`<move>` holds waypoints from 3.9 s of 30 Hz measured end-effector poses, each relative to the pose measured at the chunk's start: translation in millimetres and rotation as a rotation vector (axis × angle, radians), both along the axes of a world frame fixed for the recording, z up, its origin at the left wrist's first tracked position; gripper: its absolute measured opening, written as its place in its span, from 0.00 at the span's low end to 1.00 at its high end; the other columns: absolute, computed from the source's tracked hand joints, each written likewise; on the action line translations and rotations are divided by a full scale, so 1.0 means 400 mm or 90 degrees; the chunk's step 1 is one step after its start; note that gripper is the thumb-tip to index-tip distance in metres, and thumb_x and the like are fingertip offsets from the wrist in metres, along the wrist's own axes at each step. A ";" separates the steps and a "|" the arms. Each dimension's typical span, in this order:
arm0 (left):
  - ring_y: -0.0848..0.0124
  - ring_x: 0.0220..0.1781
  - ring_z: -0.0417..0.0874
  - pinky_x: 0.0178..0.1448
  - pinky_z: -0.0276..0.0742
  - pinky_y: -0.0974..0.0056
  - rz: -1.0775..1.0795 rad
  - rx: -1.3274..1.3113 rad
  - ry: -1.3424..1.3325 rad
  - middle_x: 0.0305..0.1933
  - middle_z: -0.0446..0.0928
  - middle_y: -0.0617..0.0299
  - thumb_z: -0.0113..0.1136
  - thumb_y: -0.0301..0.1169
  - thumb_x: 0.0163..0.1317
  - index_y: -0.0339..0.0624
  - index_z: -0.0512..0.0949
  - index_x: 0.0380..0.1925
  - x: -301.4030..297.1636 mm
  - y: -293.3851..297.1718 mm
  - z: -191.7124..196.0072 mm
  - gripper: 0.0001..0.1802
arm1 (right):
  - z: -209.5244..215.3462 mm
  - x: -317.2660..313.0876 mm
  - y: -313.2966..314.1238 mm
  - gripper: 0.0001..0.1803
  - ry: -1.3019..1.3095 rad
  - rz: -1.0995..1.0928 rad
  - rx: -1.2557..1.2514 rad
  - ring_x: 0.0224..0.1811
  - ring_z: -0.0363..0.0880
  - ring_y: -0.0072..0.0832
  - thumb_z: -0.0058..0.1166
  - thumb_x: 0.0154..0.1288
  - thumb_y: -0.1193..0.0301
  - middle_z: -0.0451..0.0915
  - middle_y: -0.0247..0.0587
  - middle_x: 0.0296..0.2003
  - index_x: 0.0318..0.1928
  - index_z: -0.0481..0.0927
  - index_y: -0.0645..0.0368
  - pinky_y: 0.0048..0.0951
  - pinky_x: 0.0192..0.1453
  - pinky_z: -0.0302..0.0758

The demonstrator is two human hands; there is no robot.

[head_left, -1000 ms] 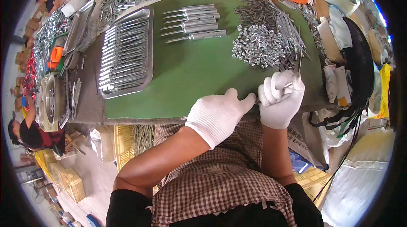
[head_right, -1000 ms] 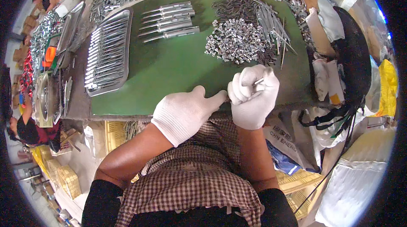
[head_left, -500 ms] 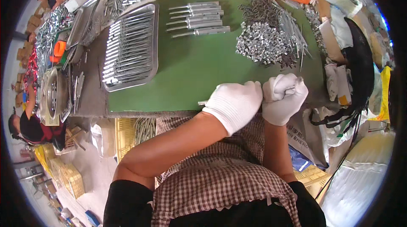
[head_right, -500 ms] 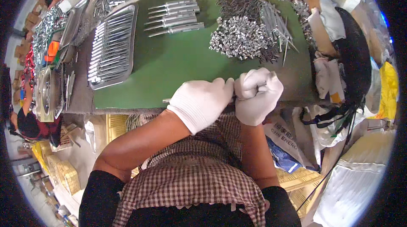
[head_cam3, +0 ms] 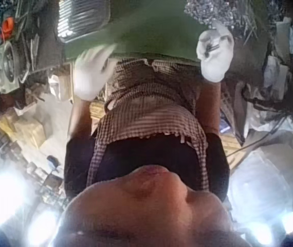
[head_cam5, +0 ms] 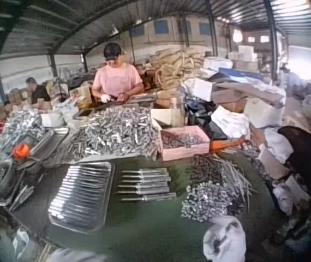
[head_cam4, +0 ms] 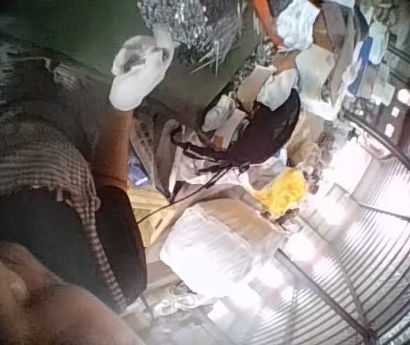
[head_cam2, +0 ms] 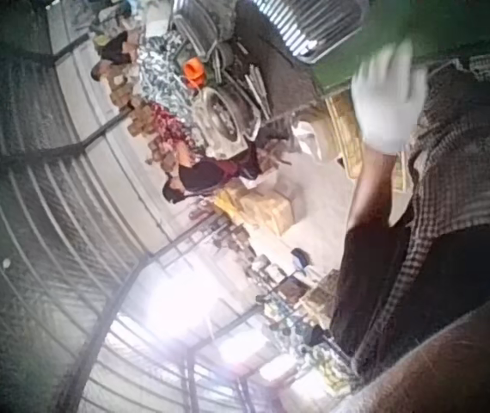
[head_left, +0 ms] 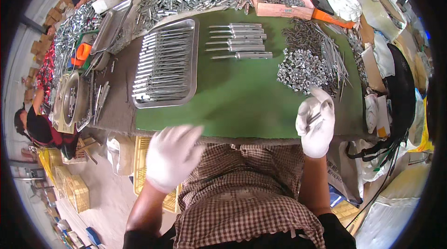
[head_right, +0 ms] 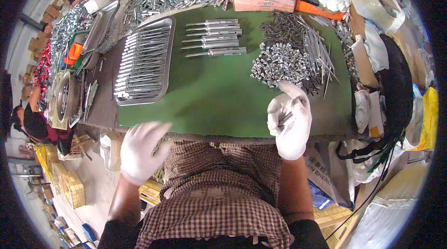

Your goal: The person assembles metal components by hand, inserting small metal clips and pins into cylindrical sleeves. The person then bundles the assembled sleeves together and inserts long metal rods into them.

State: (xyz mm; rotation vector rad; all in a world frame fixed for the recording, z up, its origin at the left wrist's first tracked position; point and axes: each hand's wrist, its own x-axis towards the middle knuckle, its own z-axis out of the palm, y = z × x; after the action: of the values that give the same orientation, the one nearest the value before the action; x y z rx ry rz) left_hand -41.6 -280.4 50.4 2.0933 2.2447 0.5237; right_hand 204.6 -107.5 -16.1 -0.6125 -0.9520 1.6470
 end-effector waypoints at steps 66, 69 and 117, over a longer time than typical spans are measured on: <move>0.59 0.21 0.78 0.24 0.76 0.56 -0.153 -0.031 -0.021 0.27 0.70 0.58 0.58 0.34 0.59 0.55 0.79 0.39 0.230 0.245 -0.097 0.08 | 0.054 0.050 -0.014 0.07 -0.754 0.052 0.422 0.36 0.81 0.42 0.61 0.56 0.72 0.81 0.44 0.32 0.36 0.80 0.58 0.38 0.38 0.76; 0.59 0.21 0.78 0.24 0.76 0.57 -0.150 -0.024 -0.036 0.27 0.70 0.58 0.58 0.34 0.59 0.55 0.79 0.39 0.228 0.246 -0.096 0.08 | 0.048 0.046 -0.010 0.07 -0.772 0.043 0.442 0.36 0.81 0.42 0.62 0.56 0.70 0.81 0.43 0.32 0.34 0.80 0.58 0.38 0.39 0.76; 0.60 0.22 0.79 0.25 0.77 0.56 -0.160 -0.057 -0.021 0.27 0.70 0.59 0.58 0.33 0.57 0.53 0.78 0.40 0.226 0.248 -0.097 0.10 | 0.053 0.045 -0.004 0.05 -0.729 0.088 0.358 0.30 0.78 0.39 0.61 0.54 0.75 0.79 0.42 0.30 0.32 0.79 0.59 0.35 0.35 0.74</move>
State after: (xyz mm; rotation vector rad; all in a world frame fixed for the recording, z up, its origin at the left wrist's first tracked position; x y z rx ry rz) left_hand 48.9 -181.4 11.7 2.2571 1.9107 0.4303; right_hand 222.5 -109.2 4.9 -1.1179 -2.2107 0.9492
